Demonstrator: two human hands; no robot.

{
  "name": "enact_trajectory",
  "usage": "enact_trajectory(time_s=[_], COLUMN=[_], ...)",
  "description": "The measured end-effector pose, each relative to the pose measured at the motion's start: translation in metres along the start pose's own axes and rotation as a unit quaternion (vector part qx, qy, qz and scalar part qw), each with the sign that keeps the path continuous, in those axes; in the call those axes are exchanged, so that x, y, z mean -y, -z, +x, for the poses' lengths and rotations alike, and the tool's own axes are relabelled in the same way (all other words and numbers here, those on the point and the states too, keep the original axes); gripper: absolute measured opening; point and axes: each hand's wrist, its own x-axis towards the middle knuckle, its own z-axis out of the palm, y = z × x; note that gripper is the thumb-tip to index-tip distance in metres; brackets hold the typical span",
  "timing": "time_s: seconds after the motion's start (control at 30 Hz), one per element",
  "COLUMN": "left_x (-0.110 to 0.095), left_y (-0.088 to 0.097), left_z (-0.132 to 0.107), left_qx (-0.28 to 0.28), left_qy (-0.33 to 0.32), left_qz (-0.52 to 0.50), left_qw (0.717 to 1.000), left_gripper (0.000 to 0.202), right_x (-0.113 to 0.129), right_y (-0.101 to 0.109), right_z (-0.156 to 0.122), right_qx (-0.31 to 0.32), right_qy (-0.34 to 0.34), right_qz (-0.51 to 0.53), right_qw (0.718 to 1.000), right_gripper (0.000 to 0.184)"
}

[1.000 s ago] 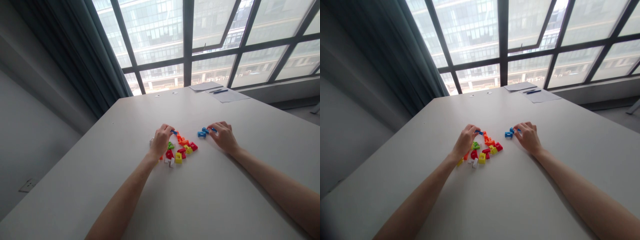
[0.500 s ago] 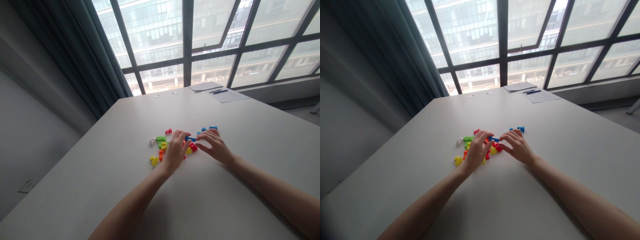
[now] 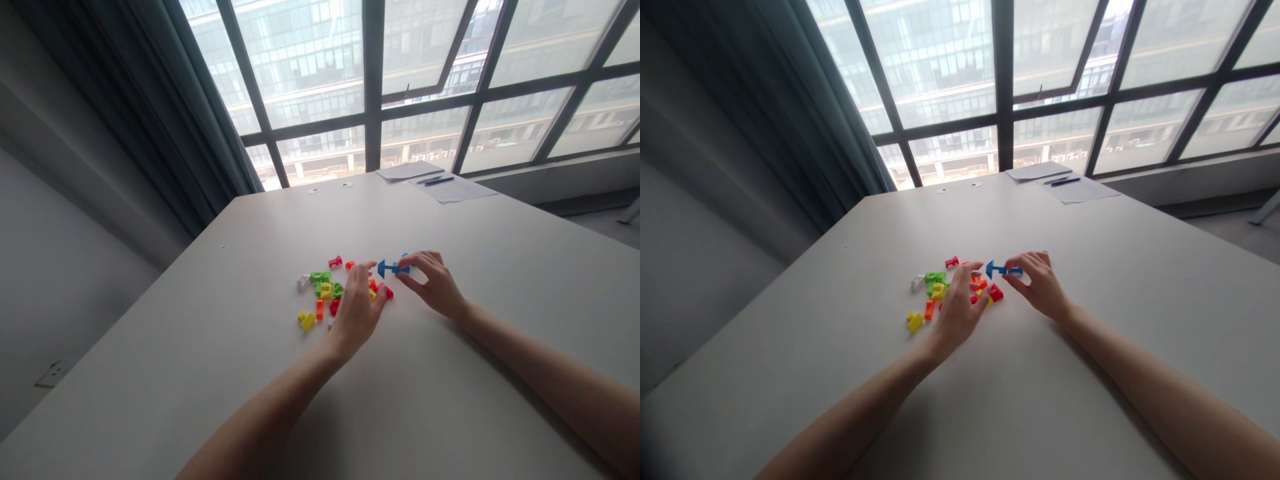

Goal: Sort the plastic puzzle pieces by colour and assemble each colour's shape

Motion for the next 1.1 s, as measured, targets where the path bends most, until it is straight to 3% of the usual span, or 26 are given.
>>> enact_trajectory(time_s=[0.1,0.2,0.27,0.37,0.57,0.77,0.97,1.1], left_x=[-0.008,-0.009,-0.006,0.002,0.014,0.025,0.023,0.021], left_y=[-0.005,-0.01,-0.012,-0.013,-0.009,-0.004,-0.004,-0.006], left_z=[-0.009,-0.016,-0.019,-0.019,-0.012,-0.006,-0.005,-0.007], left_qx=[0.034,0.147,0.213,0.248,0.244,0.214,0.136,0.1], left_qy=[-0.038,-0.141,-0.197,-0.21,-0.208,-0.167,-0.134,-0.144], left_qz=[0.073,0.166,0.21,0.254,0.279,0.289,0.317,0.322], left_qw=[0.996,0.965,0.934,0.911,0.905,0.918,0.929,0.93], left_gripper=[0.039,0.041,0.044,0.048,0.049,0.04,0.033,0.029], right_x=[-0.013,-0.026,-0.032,-0.036,-0.037,-0.037,-0.029,-0.026], right_y=[0.0,0.0,0.0,-0.002,-0.003,-0.002,-0.004,-0.008], right_z=[0.001,0.001,0.0,-0.001,-0.003,-0.002,-0.004,-0.008], right_qx=[-0.05,-0.09,-0.101,-0.089,-0.059,-0.051,0.016,0.058], right_qy=[-0.099,-0.184,-0.215,-0.226,-0.195,-0.183,-0.091,-0.04], right_qz=[0.005,0.033,0.048,0.053,0.054,0.029,-0.016,-0.059], right_qw=[0.994,0.978,0.97,0.969,0.978,0.981,0.996,0.996], right_gripper=[0.017,0.021,0.024,0.027,0.027,0.029,0.022,0.017])
